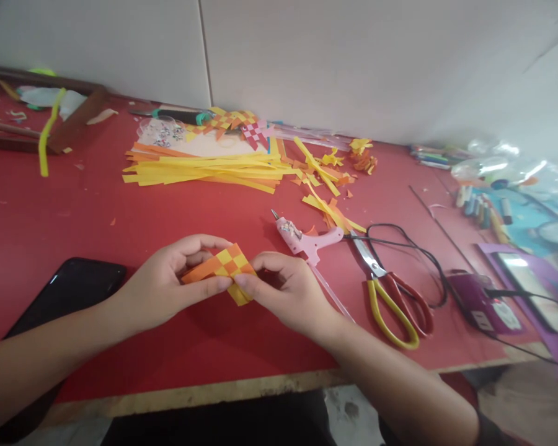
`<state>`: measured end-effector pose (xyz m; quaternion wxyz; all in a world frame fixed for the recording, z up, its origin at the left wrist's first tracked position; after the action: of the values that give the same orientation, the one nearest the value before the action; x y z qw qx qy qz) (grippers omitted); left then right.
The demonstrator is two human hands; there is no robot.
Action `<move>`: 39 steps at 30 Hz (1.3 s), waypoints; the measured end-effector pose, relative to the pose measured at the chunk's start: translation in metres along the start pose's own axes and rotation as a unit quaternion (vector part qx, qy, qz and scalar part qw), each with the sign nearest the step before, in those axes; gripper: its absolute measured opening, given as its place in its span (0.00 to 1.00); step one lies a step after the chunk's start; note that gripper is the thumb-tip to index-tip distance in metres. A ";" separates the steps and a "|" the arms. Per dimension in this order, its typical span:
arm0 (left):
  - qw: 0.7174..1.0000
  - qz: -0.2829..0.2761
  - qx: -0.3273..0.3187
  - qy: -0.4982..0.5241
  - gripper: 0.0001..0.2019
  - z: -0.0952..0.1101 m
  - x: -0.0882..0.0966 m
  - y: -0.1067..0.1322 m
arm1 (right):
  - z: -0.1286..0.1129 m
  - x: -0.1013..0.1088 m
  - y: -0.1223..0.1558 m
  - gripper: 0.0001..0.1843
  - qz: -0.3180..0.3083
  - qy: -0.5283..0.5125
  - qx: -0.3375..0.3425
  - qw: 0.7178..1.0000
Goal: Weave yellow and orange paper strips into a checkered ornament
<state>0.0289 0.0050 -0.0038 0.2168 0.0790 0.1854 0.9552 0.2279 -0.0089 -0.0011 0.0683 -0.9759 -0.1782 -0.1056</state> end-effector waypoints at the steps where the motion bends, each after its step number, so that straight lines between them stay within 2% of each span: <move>1: 1.000 -0.002 0.003 0.002 0.21 0.000 0.000 0.000 | 0.001 0.000 0.000 0.14 0.001 0.002 -0.005 1.000; 6: 1.000 -0.007 0.015 0.010 0.21 0.000 0.000 -0.001 | 0.004 0.000 0.000 0.16 0.004 -0.001 -0.038 0.999; 19: 0.999 -0.022 0.021 0.010 0.20 0.001 -0.001 -0.003 | 0.005 0.001 0.001 0.14 0.009 0.002 -0.040 0.999; 22: 0.999 -0.041 -0.003 -0.021 0.15 0.001 -0.002 -0.002 | 0.006 0.000 0.001 0.14 0.007 0.035 -0.042 0.998; 25: 0.997 -0.044 -0.030 -0.062 0.10 0.002 -0.002 -0.001 | 0.004 -0.002 0.001 0.09 -0.012 0.056 -0.014 0.998; 28: 0.998 -0.047 -0.015 -0.043 0.09 0.001 -0.001 -0.004 | 0.001 -0.003 0.000 0.10 -0.023 0.063 0.010 0.998; 33: 0.997 -0.047 0.021 0.064 0.11 0.000 0.002 -0.007 | -0.002 -0.001 -0.001 0.11 -0.005 0.050 0.025 0.998; 36: 0.995 -0.056 0.058 0.061 0.10 -0.002 0.002 -0.006 | -0.002 0.001 -0.001 0.11 0.028 0.029 0.031 0.999; 39: 0.996 -0.059 0.063 0.028 0.10 -0.002 0.002 -0.005 | -0.002 0.001 -0.001 0.11 0.040 0.010 0.038 0.998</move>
<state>0.0291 0.0094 -0.0071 0.2620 0.0544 0.2552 0.9291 0.2282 -0.0079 0.0010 0.1108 -0.9779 -0.1424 -0.1056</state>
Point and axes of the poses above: each hand's wrist, its own y-axis away from the middle knuckle, its own x-axis out of the back of the hand, z = x × y, the point moved 2 cm from there along -y, towards the middle knuckle, and after that the axes turned 12 degrees about x, right-handed, at the moved point
